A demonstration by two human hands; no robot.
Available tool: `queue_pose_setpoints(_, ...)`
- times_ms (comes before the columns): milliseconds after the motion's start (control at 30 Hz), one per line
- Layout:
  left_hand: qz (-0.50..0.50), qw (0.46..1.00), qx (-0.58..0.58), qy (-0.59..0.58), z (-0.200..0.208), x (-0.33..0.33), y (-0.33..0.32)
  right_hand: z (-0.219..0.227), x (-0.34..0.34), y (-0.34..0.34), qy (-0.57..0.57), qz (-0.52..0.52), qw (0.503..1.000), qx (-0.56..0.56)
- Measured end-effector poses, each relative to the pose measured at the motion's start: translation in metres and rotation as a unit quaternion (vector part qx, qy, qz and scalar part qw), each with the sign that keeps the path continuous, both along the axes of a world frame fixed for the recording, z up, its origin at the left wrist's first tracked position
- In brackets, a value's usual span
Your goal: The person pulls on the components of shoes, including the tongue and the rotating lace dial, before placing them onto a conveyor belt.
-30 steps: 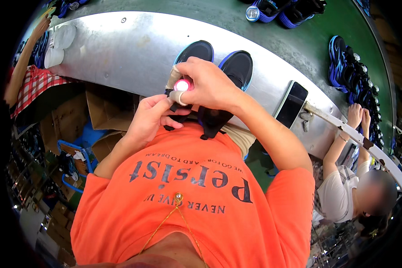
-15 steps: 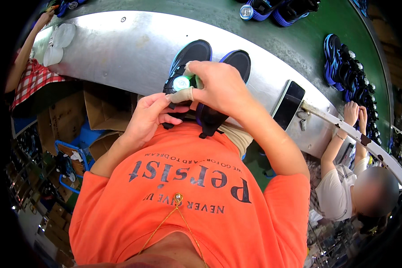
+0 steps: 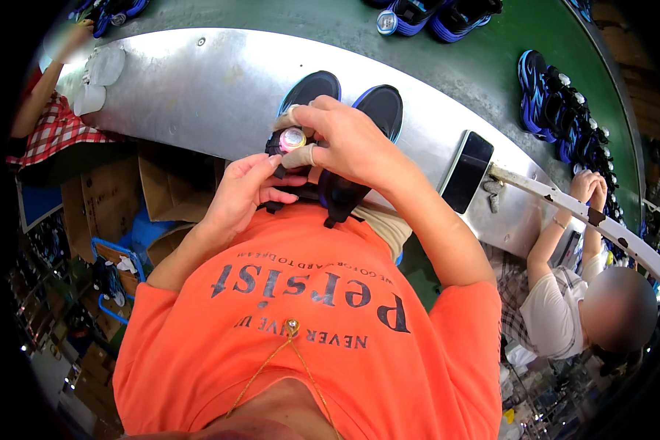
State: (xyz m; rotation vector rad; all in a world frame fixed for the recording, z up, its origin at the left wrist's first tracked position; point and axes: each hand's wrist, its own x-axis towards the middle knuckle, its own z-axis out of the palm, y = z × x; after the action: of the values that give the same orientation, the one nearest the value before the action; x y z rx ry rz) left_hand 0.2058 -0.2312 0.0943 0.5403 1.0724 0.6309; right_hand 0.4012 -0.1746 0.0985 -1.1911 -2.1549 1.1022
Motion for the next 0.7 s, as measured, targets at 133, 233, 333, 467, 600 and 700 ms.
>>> queue_pose_setpoints(133,-0.001,1.000,0.008,0.010,0.000,0.005,-0.004,0.002,-0.008,-0.013,-0.009,-0.035,0.998,-0.042)
queue_pose_setpoints(233,-0.220,0.955,0.198,0.018,-0.023,-0.023,-0.013,0.004,-0.001,-0.007,0.006,-0.023,0.998,-0.051)
queue_pose_setpoints(333,-0.313,0.808,0.452,0.211,0.022,0.008,-0.013,0.005,0.024,0.032,-0.007,-0.048,0.999,0.010)
queue_pose_setpoints(467,-0.354,0.629,0.590,0.361,-0.005,0.051,-0.002,0.000,0.086,0.120,-0.189,-0.263,0.923,0.209)
queue_pose_setpoints(600,-0.341,0.564,0.650,0.379,-0.016,0.064,0.041,-0.081,0.126,0.157,-0.352,-0.325,0.815,0.326)
queue_pose_setpoints(700,-0.266,0.539,0.698,0.390,-0.014,0.039,0.107,-0.099,0.160,0.164,-0.323,-0.334,0.812,0.353)
